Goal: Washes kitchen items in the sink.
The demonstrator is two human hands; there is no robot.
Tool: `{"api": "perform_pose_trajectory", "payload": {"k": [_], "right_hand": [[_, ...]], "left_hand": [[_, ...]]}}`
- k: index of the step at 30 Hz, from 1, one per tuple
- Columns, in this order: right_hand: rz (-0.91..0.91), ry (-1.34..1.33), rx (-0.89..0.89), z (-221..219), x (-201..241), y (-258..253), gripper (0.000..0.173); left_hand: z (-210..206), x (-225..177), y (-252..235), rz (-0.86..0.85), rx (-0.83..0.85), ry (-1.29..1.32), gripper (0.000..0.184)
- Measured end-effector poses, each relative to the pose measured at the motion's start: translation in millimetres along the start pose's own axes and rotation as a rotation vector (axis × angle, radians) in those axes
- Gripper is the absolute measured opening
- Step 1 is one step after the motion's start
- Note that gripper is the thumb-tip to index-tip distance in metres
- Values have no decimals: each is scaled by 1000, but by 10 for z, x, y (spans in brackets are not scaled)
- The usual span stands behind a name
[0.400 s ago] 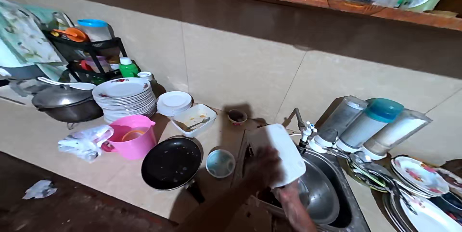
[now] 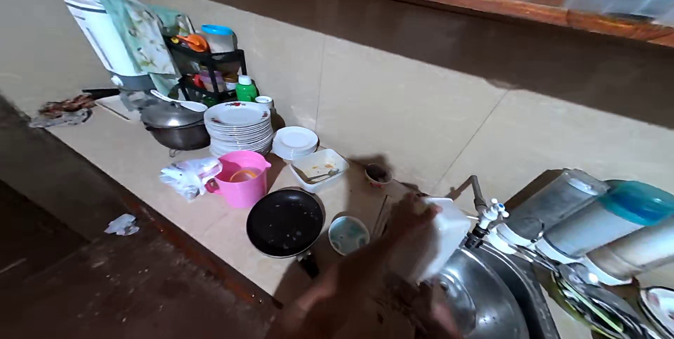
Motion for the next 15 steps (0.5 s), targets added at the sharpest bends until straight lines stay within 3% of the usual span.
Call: {"api": "perform_pose_trajectory", "payload": {"k": [2, 4, 6, 8, 9, 10, 12, 14, 15], "right_hand": [[-18, -128, 92, 73, 4, -19, 108], [63, -208, 156, 59, 156, 46, 118], [132, -240, 142, -1, 265, 149, 97], [147, -304, 26, 42, 182, 158, 55], [147, -315, -48, 101, 116, 143, 47], [137, -311, -85, 153, 74, 142, 46], [121, -267, -168, 273, 17, 147, 52], [148, -188, -206, 384, 30, 155, 53], [172, -176, -187, 415, 45, 147, 53]], "left_hand": [[-237, -50, 229, -236, 73, -217, 51], [-631, 171, 475, -400, 252, -491, 44], [-989, 482, 753, -496, 490, -685, 37], [-1150, 755, 890, -519, 640, -683, 31], [-1110, 831, 881, -495, 656, -628, 33], [-960, 847, 813, -470, 595, -527, 32], [-394, 879, 564, -419, 269, -338, 30], [188, 1152, 285, -197, 20, -372, 43], [400, 1352, 197, -49, -19, -439, 56]]}}
Point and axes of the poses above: each hand's wrist, its own y-axis away from the middle knuckle, its own z-axis out of the back of the hand, x = y × z, the point moved 10 cm from there along -y, towards the middle knuckle, and after that the axes turned 8 degrees about z, right-handed, at the moved point
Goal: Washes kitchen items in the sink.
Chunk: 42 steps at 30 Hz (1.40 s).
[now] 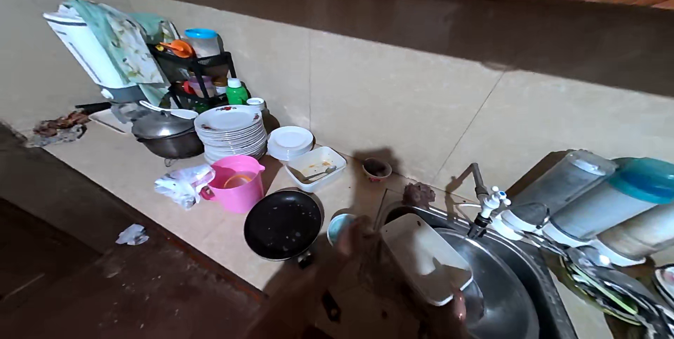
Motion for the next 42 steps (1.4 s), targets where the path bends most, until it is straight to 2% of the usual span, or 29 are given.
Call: {"api": "perform_pose_trajectory", "payload": {"k": [2, 3, 5, 8, 11, 13, 15, 17, 19, 21, 23, 27, 31, 34, 36, 38, 40, 42], "right_hand": [[59, -31, 67, -4, 21, -51, 54], [74, -66, 85, -26, 11, -75, 53], [55, -136, 113, -67, -44, -124, 52], [30, -175, 195, -146, -157, -176, 54], [28, -141, 261, -173, -241, -208, 56], [13, -111, 262, -183, -250, -190, 54], [20, -86, 264, -184, -244, -171, 51], [50, -30, 287, -186, -236, -141, 54], [111, 2, 303, -189, -215, -140, 60], [173, 11, 316, -179, -213, -155, 70], [177, 17, 295, -157, -243, -178, 81], [207, 76, 269, -135, -243, -205, 81], [189, 76, 271, -111, -301, -241, 89], [192, 83, 284, -102, -319, -266, 93], [186, 79, 284, -110, -305, -245, 87], [186, 63, 274, -111, -309, -239, 83], [188, 59, 269, -84, -327, -246, 84], [191, 46, 253, -108, -317, -273, 80]], "left_hand": [[3, 399, -24, 172, 82, -215, 86], [-57, 492, 29, 179, 128, -345, 90], [-207, 531, 144, 118, 189, -515, 80], [-249, 465, 215, -29, 156, -572, 65], [-152, 427, 144, -53, 163, -533, 56], [-26, 477, -20, -34, 116, -404, 46], [39, 596, -205, 49, 124, -320, 50], [2, 658, -296, 120, 219, -330, 60], [-58, 650, -308, 76, 310, -321, 64], [-1, 636, -314, 33, 313, -305, 61], [28, 647, -347, 95, 292, -355, 60], [-121, 588, -360, 98, 348, -433, 43], [35, 670, -416, 154, 198, -408, 44], [-65, 603, -411, 106, 225, -382, 43], [50, 644, -442, 148, 164, -346, 44], [223, 691, -482, 251, 35, -324, 46], [297, 486, -458, 219, -79, -218, 44], [145, -86, -342, -9, -68, -72, 39]]}}
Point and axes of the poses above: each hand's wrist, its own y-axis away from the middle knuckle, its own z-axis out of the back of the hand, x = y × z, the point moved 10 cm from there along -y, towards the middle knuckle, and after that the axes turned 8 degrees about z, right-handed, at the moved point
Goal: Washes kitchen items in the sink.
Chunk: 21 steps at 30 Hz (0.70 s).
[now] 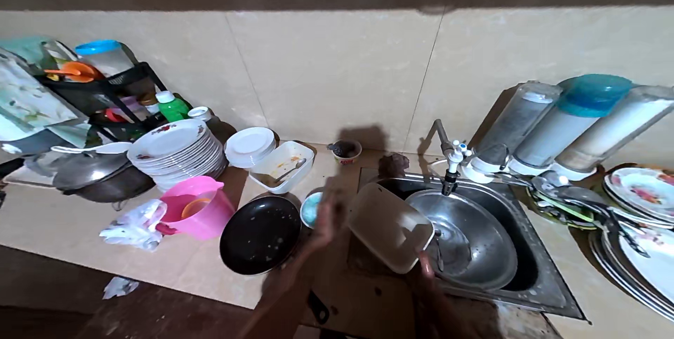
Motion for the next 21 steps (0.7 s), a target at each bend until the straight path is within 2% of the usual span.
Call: {"api": "perform_pose_trajectory", "payload": {"k": [2, 4, 5, 6, 7, 9, 11, 12, 14, 16, 17, 19, 21], "right_hand": [[-33, 14, -32, -109, 49, 12, 66], [-13, 99, -41, -281, 247, 23, 52], [56, 211, -33, -365, 432, 23, 49], [138, 337, -67, -401, 650, 13, 40], [195, 388, -46, -388, 817, -18, 40], [140, 217, -39, -271, 911, -229, 47], [109, 110, -69, -204, 1062, -372, 47], [92, 92, -112, -195, 1138, -403, 45], [58, 74, -140, -255, 1134, -382, 55], [128, 104, -102, -484, 1089, -280, 69], [183, 164, -82, -625, 1070, -220, 78], [189, 293, -129, -754, 1090, -182, 85], [72, 422, -127, -731, 1198, -271, 76]], "left_hand": [[-387, -671, 277, -124, 255, 102, 37], [-829, -1186, 666, -71, 582, 194, 41], [-1038, -1298, 788, -102, 663, 170, 45], [-1168, -1362, 877, -162, 736, 56, 50], [-1225, -1379, 930, -245, 778, -98, 53], [-1279, -1226, 914, -488, 741, -301, 43], [-1215, -923, 739, -584, 687, -355, 34], [-1099, -771, 605, -559, 639, -370, 36], [-955, -619, 409, -399, 627, -337, 34], [-948, -899, 428, -173, 665, -243, 35], [-942, -1106, 524, -114, 646, -179, 37], [-971, -1293, 659, -132, 537, -75, 42], [-1026, -1245, 666, -254, 545, -189, 41]]}}
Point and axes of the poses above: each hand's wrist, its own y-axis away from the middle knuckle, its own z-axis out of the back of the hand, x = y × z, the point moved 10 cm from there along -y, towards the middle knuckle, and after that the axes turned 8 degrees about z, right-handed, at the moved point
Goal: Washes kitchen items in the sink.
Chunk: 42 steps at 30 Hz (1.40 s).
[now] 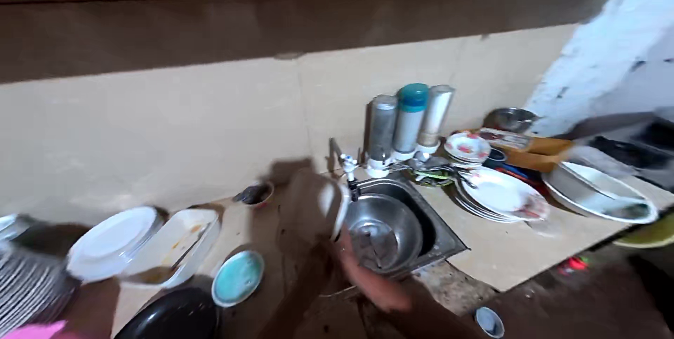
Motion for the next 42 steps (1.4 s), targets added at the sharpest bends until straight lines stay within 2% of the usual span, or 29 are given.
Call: {"api": "perform_pose_trajectory", "payload": {"k": [1, 2, 4, 5, 7, 8, 9, 10, 12, 14, 16, 19, 21, 23, 25, 26, 27, 29, 31, 32, 34, 35, 36, 38, 40, 42], "right_hand": [[-18, 23, 37, 38, 44, -69, 69], [1, 16, 62, 75, 81, -137, 63], [78, -31, 66, 95, 128, -192, 67], [119, -79, 40, 71, 131, -150, 76], [179, -206, -61, 11, 127, -33, 93], [172, -265, -92, -17, 108, 1, 89], [170, -287, -120, -10, 111, 6, 74], [185, -272, -124, 36, 149, -15, 63], [192, -258, -88, 133, 195, -68, 55], [175, -255, -85, 211, 204, -78, 54], [178, -225, -112, 322, 259, -51, 50], [228, -181, -142, 396, 383, -45, 45], [298, -118, -128, 361, 495, -45, 48], [305, -100, -115, 309, 485, -93, 47], [198, -172, -108, 278, 363, -137, 41], [124, -203, -119, 304, 298, -134, 39], [62, -210, -127, 355, 259, -120, 40], [33, -191, -134, 479, 322, -136, 37], [92, -200, -106, 503, 364, -192, 41], [121, -221, -100, 468, 338, -193, 51], [115, -292, -101, 329, 223, -151, 79], [86, -316, -94, 229, 148, -123, 86], [57, -314, -97, 147, 81, -95, 82], [63, -246, -128, 144, 130, -87, 58], [83, -113, -92, 272, 255, -125, 37], [129, -20, -33, 356, 354, -188, 33]], "left_hand": [[-40, 111, -25, -52, 20, -143, 40], [-36, 234, -52, -150, -49, -261, 37], [90, 404, -111, -297, -241, -274, 32], [170, 357, -123, -290, -271, -235, 30], [276, 74, -99, -101, -158, -81, 30], [281, -74, -53, -62, -166, 8, 31], [247, -177, -21, -79, -192, 89, 34], [233, -259, 8, -176, -267, 117, 36], [169, -252, 10, -419, -418, -108, 38], [150, -29, -48, -484, -405, -347, 40], [260, 348, -142, -430, -382, -406, 52], [471, 687, -260, -267, -377, -319, 51], [324, 605, -240, -225, -488, -121, 44], [51, 236, -136, -235, -500, 28, 40], [-154, -162, -10, -443, -529, -86, 29], [-178, -180, -12, -498, -501, -129, 24], [-147, -70, -53, -476, -440, -162, 26], [42, 330, -181, -280, -276, -236, 36], [194, 557, -252, -159, -181, -256, 44], [212, 530, -258, -124, -150, -232, 45], [179, 270, -235, -96, -140, -73, 41], [132, 87, -205, -109, -174, 20, 39], [94, -99, -138, -114, -198, 101, 37], [51, -260, -20, -181, -298, 116, 40], [-77, -89, -1, -354, -402, -140, 38], [-142, 194, -53, -440, -355, -349, 29]]}}
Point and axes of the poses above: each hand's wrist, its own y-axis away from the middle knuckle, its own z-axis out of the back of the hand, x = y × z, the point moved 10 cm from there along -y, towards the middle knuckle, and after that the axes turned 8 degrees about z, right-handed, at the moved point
